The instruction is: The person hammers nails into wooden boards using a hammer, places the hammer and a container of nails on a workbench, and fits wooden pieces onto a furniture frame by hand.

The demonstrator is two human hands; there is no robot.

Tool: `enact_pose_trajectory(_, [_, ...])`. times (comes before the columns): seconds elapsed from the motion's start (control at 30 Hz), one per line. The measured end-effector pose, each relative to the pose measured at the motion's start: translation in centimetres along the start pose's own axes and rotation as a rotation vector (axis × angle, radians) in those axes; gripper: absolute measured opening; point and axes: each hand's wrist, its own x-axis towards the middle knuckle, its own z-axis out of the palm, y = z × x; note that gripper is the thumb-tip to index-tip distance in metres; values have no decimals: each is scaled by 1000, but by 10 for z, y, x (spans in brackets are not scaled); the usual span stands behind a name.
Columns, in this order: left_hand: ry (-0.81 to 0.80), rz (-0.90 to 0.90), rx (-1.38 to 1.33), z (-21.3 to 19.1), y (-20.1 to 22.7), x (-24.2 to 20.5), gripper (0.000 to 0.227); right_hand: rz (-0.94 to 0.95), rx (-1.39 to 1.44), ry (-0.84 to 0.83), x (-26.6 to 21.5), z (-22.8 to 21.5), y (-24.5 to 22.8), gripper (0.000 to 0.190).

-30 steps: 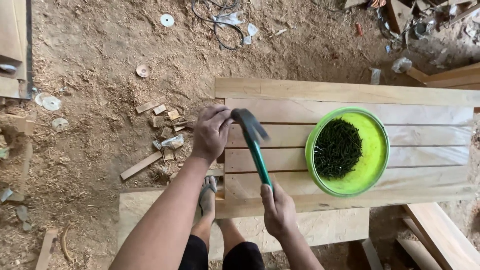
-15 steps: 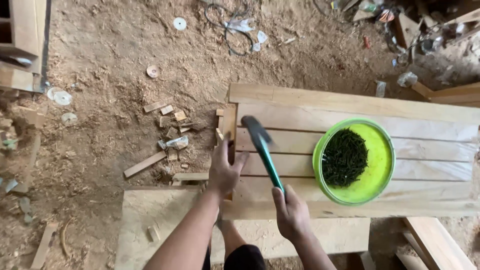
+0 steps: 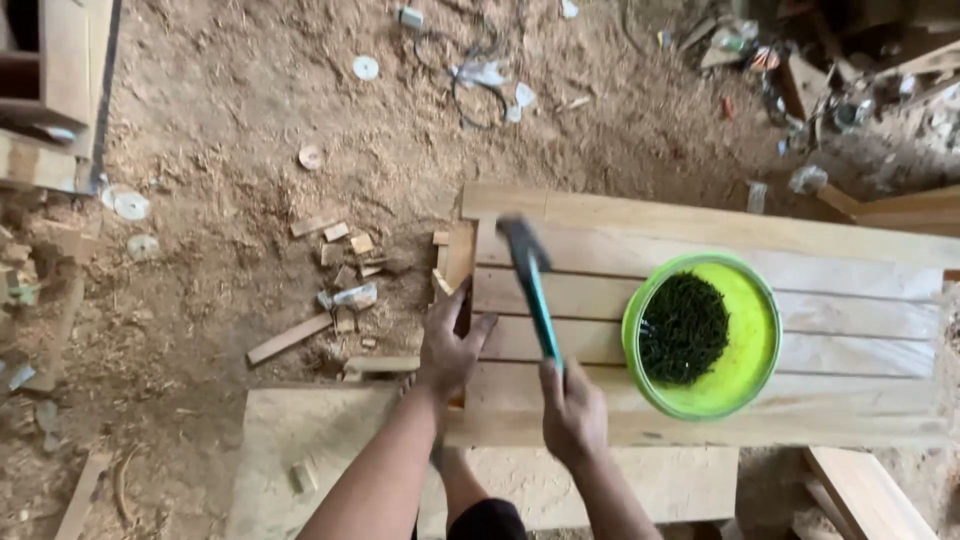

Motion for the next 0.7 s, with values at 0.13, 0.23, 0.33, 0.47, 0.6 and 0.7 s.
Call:
enact_pose_trajectory(0.13, [-81,-93,9,-2,-3,-3,76,152,808,54,-9,-13,-2,46])
enact_pose_trajectory(0.23, [-64,55,-101,-4,-4,-1,78,57,685,35,-22,-14,8,49])
enact_pose_trajectory(0.33, [-105,-93,23,-9,4,1,78,392,329,-216,-31,13,29,43])
enact_pose_trajectory(0.47, [-119,-163,32,-8,13,-3,74,527,179,-272,8,-4,3,43])
enact_pose_trajectory(0.6, [-101,-57,-54,-2,-6,-4,74,190,646,-19,-15,2,24,41])
enact_pose_trajectory(0.7, [-89,18,-50,-2,-9,-8,74,-43,838,11,-42,11,50,37])
